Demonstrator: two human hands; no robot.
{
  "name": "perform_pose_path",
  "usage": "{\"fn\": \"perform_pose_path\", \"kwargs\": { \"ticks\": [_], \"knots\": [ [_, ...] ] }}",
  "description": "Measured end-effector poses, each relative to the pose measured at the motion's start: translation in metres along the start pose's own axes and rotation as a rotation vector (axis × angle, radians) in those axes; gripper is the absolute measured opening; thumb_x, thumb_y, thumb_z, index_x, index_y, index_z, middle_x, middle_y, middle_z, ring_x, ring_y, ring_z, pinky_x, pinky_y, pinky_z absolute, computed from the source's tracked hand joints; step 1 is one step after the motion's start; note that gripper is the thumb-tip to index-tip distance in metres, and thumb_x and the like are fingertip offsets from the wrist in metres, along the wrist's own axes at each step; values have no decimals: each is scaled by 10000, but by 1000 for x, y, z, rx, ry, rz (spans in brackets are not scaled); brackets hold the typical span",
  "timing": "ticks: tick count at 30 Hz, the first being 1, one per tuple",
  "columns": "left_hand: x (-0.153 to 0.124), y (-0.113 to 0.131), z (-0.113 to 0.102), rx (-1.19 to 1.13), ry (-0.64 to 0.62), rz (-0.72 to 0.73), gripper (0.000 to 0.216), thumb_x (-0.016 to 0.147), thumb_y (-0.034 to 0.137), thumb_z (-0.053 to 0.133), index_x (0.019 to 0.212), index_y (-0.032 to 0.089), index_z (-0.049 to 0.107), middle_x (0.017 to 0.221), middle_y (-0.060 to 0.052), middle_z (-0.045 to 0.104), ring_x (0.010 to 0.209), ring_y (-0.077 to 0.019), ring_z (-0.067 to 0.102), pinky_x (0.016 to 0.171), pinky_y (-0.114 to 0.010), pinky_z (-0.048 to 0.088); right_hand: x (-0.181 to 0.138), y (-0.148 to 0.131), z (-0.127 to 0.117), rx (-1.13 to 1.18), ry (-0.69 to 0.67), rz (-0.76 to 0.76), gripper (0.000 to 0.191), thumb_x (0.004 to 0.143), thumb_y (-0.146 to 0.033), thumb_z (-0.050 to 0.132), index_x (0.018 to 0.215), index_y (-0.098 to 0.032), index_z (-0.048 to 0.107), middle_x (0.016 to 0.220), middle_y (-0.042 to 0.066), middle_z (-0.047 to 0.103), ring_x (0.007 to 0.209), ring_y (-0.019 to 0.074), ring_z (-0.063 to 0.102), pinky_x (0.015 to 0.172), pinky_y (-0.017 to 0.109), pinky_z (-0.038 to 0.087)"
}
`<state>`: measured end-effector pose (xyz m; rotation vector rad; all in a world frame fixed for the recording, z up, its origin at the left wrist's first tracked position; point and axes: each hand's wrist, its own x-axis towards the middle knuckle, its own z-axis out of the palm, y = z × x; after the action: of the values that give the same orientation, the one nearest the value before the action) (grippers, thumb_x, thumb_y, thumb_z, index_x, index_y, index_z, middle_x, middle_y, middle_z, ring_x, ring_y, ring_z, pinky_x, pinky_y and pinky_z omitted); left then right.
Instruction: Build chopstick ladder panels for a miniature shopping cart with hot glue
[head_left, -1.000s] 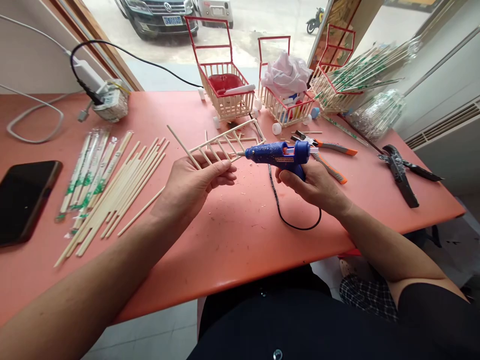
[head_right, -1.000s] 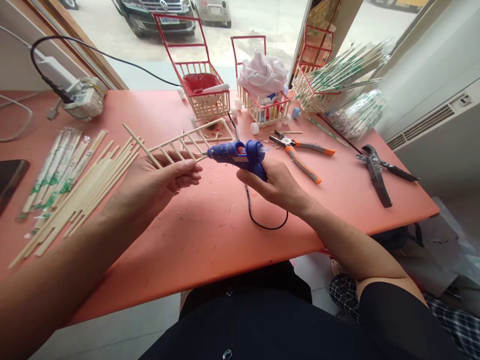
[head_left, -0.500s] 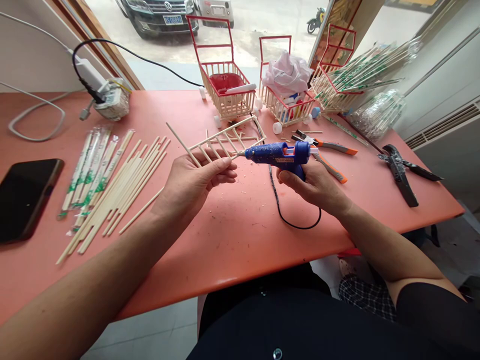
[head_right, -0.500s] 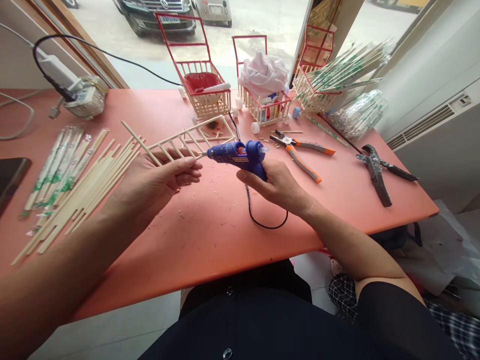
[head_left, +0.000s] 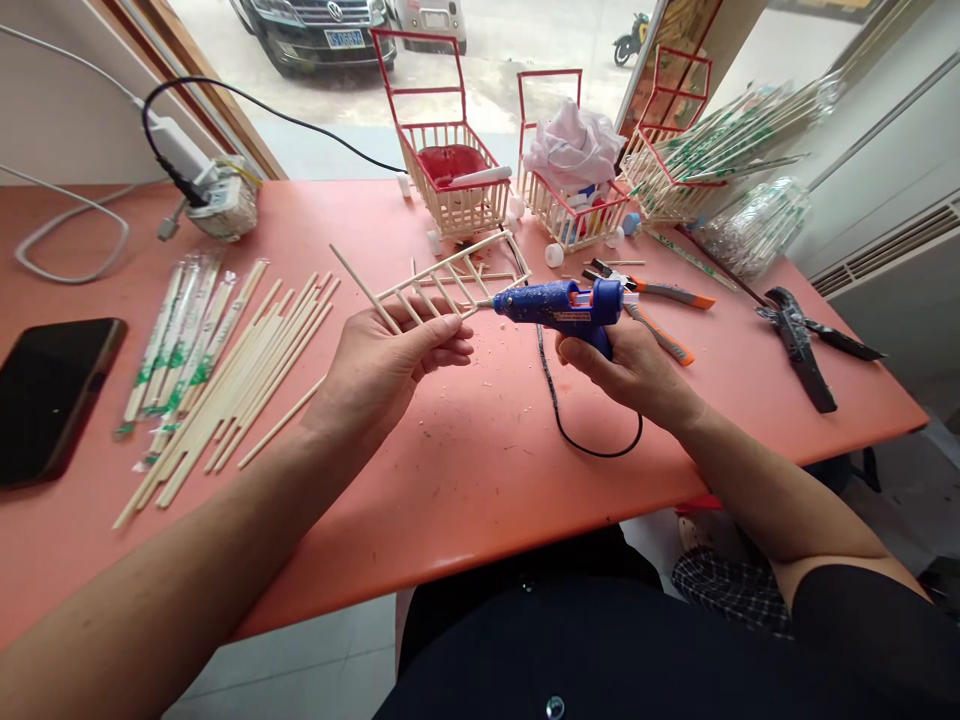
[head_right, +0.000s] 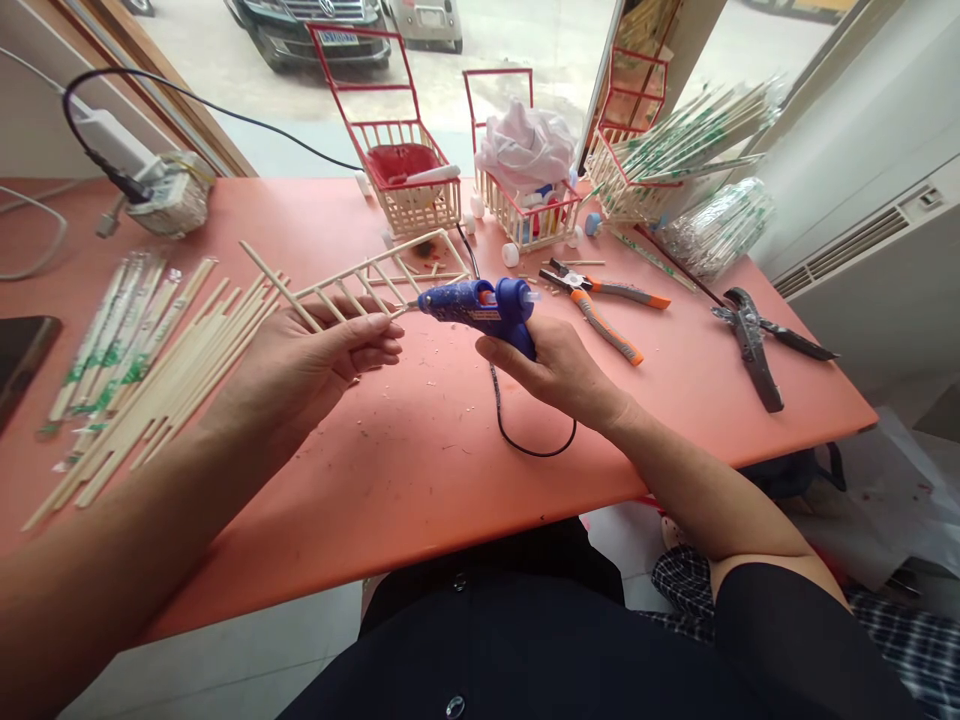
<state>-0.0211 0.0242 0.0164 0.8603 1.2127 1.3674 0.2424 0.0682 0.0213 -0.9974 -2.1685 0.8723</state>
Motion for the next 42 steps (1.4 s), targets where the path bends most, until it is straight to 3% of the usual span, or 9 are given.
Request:
{"fn": "perform_pose_path", "kwargs": {
  "ticks": [6,12,18,23,31,42],
  "knots": [
    [-1,-1,0,9,-9,-3,245,686,280,963,790,180,765,792,-27,779,681,-157,754,711,-290,696,1,1,2,-3,23,-18,468,1058,-612,668,804,-221,633,686,-12,539,700,172,520,701,332,411],
    [0,0,1,-5,14,4,238,684,260,965,756,171,756,795,-18,762,671,-138,741,680,-256,678,-2,4,1,-22,46,-24,538,1080,-705,646,849,-219,657,755,20,620,706,178,529,697,349,426],
    [-1,0,2,-28,16,3,232,689,241,969,763,164,763,794,-13,763,668,-130,743,666,-241,674,0,6,4,10,0,-154,458,1108,-625,649,955,-202,733,749,9,632,705,173,547,697,331,453],
    [-1,0,2,-25,16,2,223,686,237,966,767,157,774,791,-20,769,670,-134,751,663,-238,673,-1,12,6,-60,5,-83,416,1074,-587,690,1017,-183,770,729,6,604,753,197,568,743,340,464],
    [0,-1,1,-23,11,2,229,680,239,974,746,164,768,793,-15,768,669,-129,754,650,-224,664,0,5,4,-10,34,-131,427,1092,-587,675,875,-220,686,739,16,638,671,169,540,646,330,402],
    [0,-4,-1,16,5,5,250,696,268,967,774,181,746,786,-20,781,664,-153,760,688,-283,701,0,7,3,-18,38,-110,377,1067,-529,681,845,-225,652,710,6,610,674,180,553,673,339,421]
  ]
}}
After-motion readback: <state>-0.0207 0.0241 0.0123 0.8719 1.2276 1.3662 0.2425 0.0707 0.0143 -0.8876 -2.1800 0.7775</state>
